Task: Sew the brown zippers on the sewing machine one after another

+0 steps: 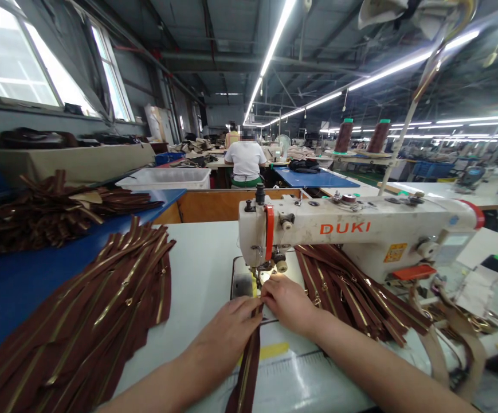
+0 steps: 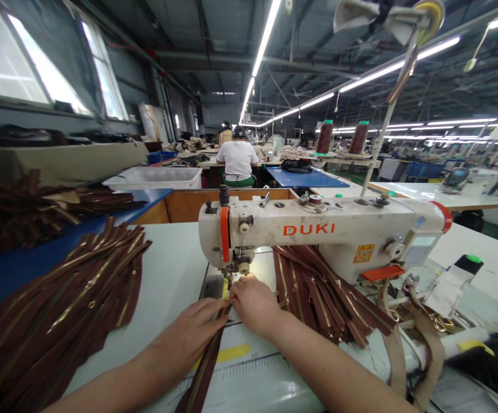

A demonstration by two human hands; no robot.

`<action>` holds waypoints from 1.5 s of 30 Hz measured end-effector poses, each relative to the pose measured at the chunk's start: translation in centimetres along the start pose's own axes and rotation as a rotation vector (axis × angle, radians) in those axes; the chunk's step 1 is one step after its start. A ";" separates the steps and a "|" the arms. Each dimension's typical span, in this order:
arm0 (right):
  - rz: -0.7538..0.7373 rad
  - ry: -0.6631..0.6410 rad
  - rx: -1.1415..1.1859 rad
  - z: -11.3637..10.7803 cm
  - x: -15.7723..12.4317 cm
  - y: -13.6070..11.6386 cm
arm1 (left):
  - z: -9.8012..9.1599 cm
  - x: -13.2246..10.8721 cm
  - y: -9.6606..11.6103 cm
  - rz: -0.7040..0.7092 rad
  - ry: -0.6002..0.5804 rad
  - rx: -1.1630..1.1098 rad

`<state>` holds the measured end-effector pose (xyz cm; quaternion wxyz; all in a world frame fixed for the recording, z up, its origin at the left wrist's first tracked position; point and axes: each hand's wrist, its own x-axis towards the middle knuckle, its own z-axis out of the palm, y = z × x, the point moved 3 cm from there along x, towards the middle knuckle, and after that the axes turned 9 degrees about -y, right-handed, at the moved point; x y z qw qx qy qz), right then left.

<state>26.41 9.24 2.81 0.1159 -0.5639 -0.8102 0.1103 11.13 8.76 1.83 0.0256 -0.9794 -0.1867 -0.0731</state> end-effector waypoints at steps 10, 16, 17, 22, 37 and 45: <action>0.091 0.074 0.118 0.3 0.2 0.1 | 0.6 0.0 -0.2 0.226 -0.126 0.248; 0.009 0.192 0.273 0.5 -1.8 0.3 | 1.0 0.0 -0.1 0.107 -0.112 0.258; -0.034 0.190 0.268 0.6 -2.4 0.1 | 1.1 0.0 -0.1 0.088 -0.118 0.260; -0.194 0.143 0.224 0.9 -4.6 -1.1 | 1.4 0.5 0.0 0.014 -0.143 0.217; -0.233 0.062 -0.229 1.3 -4.3 -2.1 | 1.4 1.2 -0.1 -0.076 -0.068 0.086; -0.257 0.062 -0.265 1.2 -3.1 -1.3 | 1.5 2.0 -0.7 -0.083 -0.040 0.135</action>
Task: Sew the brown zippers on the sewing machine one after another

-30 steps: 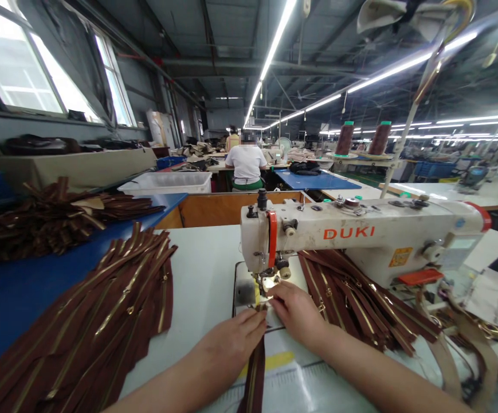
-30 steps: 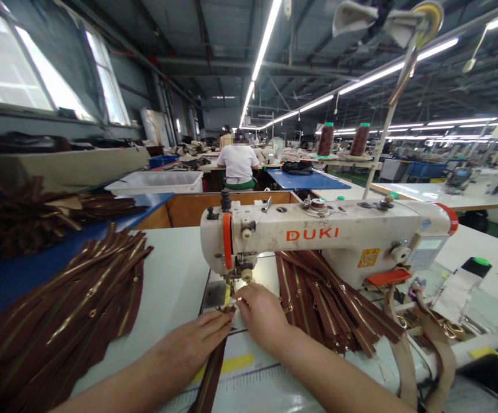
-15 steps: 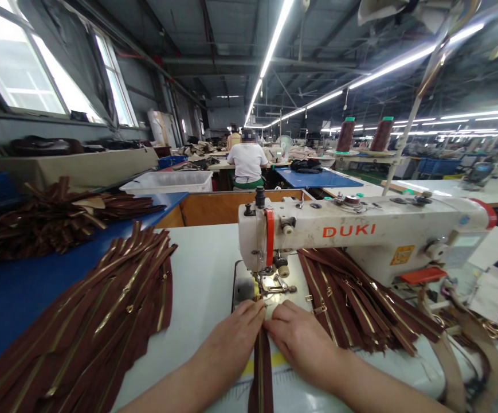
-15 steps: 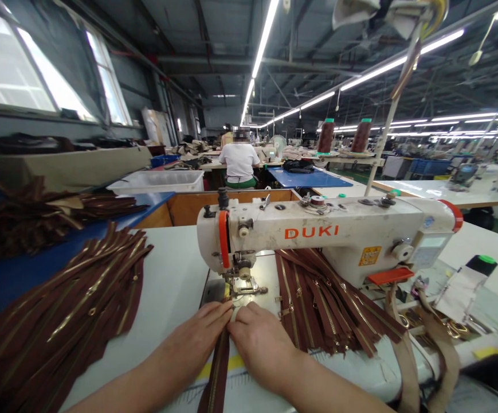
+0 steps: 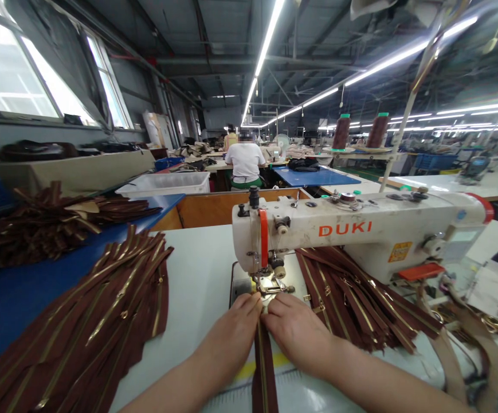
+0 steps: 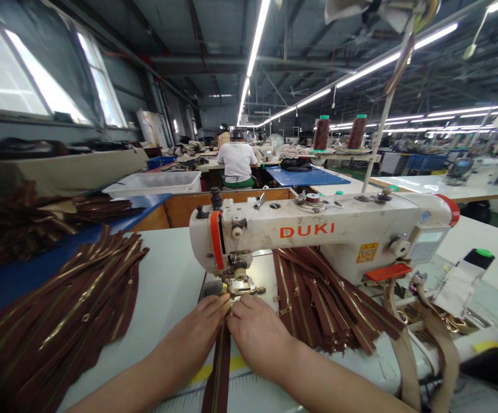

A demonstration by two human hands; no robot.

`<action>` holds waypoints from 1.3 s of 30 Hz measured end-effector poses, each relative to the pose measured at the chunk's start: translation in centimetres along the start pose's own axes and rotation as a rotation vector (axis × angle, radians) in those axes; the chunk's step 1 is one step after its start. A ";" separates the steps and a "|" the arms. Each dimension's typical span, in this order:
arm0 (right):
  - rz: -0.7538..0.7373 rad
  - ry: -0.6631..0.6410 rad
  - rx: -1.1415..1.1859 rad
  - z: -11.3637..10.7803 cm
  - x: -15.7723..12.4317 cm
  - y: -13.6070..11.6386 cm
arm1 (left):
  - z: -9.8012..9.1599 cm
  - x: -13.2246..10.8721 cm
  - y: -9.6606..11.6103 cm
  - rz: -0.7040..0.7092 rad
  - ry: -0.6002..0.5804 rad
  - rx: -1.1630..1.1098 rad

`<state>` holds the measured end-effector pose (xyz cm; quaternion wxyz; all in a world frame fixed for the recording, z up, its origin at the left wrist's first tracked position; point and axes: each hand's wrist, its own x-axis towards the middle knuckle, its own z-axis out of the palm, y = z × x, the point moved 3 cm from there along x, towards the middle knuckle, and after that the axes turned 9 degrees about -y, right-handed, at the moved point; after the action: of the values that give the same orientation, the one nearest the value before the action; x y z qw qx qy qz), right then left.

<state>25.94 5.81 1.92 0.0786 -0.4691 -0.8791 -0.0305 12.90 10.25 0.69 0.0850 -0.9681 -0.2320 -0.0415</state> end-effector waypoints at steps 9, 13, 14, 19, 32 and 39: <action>0.052 0.041 0.034 -0.1 0.6 0.6 | 0.6 0.5 -1.1 0.015 0.061 -0.058; 0.063 0.043 0.028 -0.1 0.7 0.6 | 0.5 0.5 -1.4 0.018 0.093 -0.089; 0.063 0.043 0.027 -0.1 0.7 0.7 | 0.5 0.5 -1.5 0.013 0.099 -0.101; 0.073 0.047 0.026 -0.1 0.6 0.7 | 0.6 0.3 -1.6 0.015 0.116 -0.144; 0.075 0.033 0.064 0.0 0.5 0.7 | 0.1 -0.4 -1.1 -0.105 0.086 -0.206; 0.078 0.050 0.034 -0.1 0.4 0.6 | -0.7 -0.1 -0.8 -0.114 0.047 -0.213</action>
<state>26.24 6.49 2.09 0.1096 -0.5005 -0.8584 -0.0241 12.46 10.78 1.49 -0.0155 -0.9557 -0.2786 -0.0936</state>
